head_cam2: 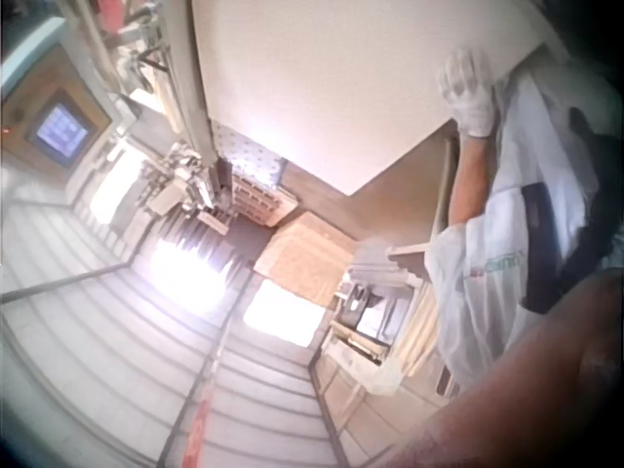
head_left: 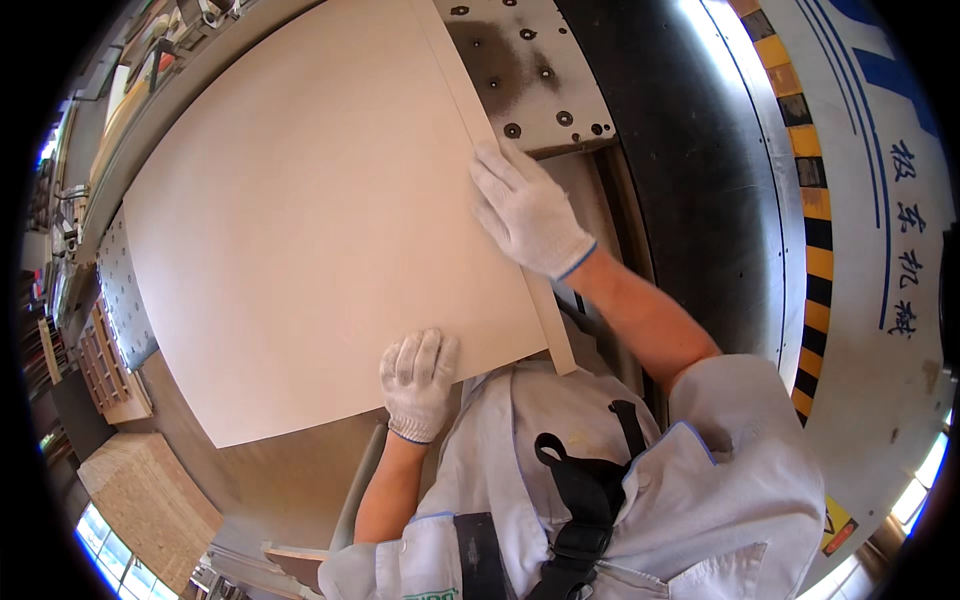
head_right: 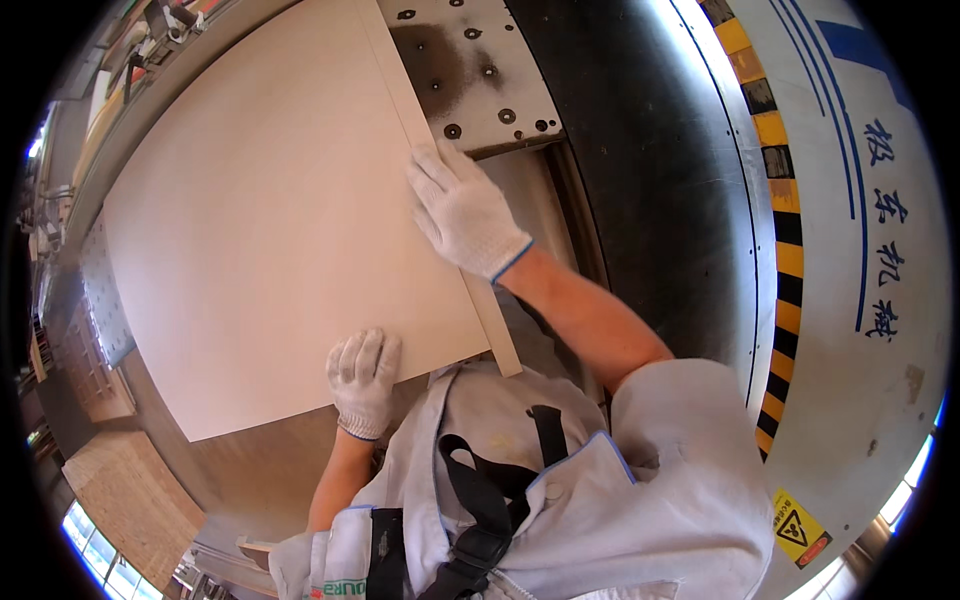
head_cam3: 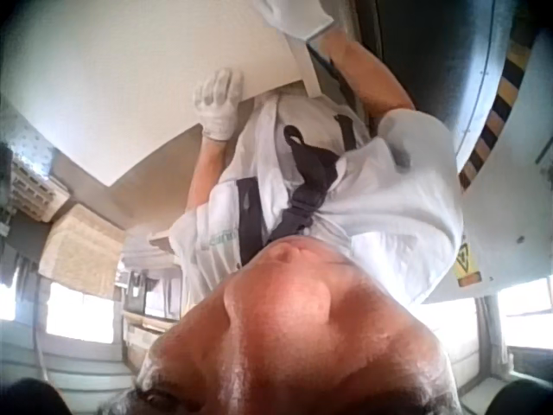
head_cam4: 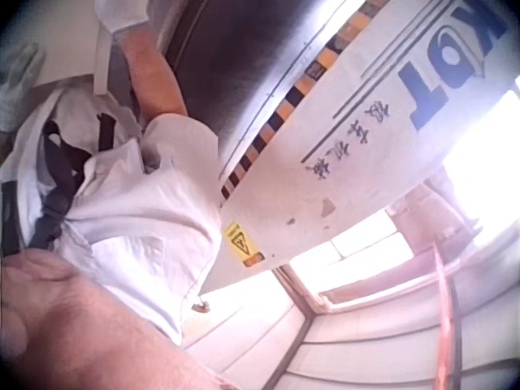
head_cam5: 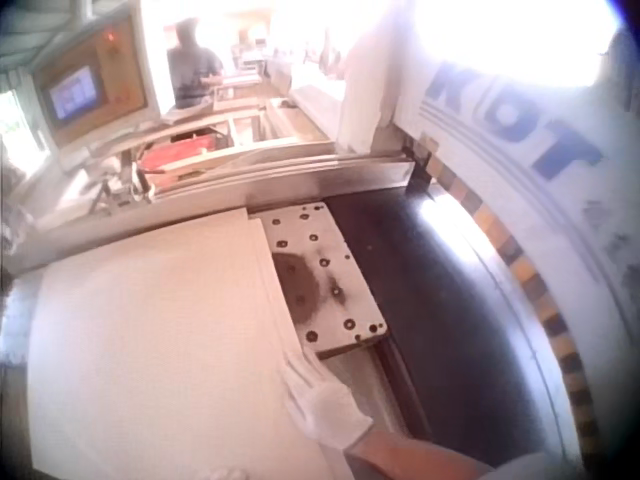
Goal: The person operates a large industrial woodworking machine, placing a large board onto the machine bed and adjusting it. They then use a wrench to tighten a component inside the machine's internal compartment before resuming the operation of the board.
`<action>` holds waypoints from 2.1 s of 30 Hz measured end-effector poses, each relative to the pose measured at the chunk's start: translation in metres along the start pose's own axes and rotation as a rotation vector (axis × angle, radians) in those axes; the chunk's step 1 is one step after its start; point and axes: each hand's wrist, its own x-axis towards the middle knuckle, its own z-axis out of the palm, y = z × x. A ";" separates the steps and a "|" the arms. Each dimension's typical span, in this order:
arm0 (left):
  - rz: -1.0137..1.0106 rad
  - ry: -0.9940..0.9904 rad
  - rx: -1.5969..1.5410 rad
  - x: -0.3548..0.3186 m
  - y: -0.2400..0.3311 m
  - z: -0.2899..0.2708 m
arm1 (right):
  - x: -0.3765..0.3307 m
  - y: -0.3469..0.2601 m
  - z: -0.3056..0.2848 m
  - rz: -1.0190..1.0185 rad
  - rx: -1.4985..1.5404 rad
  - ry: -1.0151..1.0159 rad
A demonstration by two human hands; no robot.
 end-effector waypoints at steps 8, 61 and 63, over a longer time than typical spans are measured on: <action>-0.021 -0.038 -0.012 -0.025 0.005 0.011 | -0.140 -0.056 -0.037 0.878 0.614 -0.320; -1.347 0.079 -0.570 -0.282 -0.423 -0.137 | 0.412 -0.210 0.109 -0.166 -0.397 0.237; -1.346 0.094 -0.565 -0.294 -0.424 -0.128 | 0.494 -0.243 0.115 -0.128 -0.264 0.270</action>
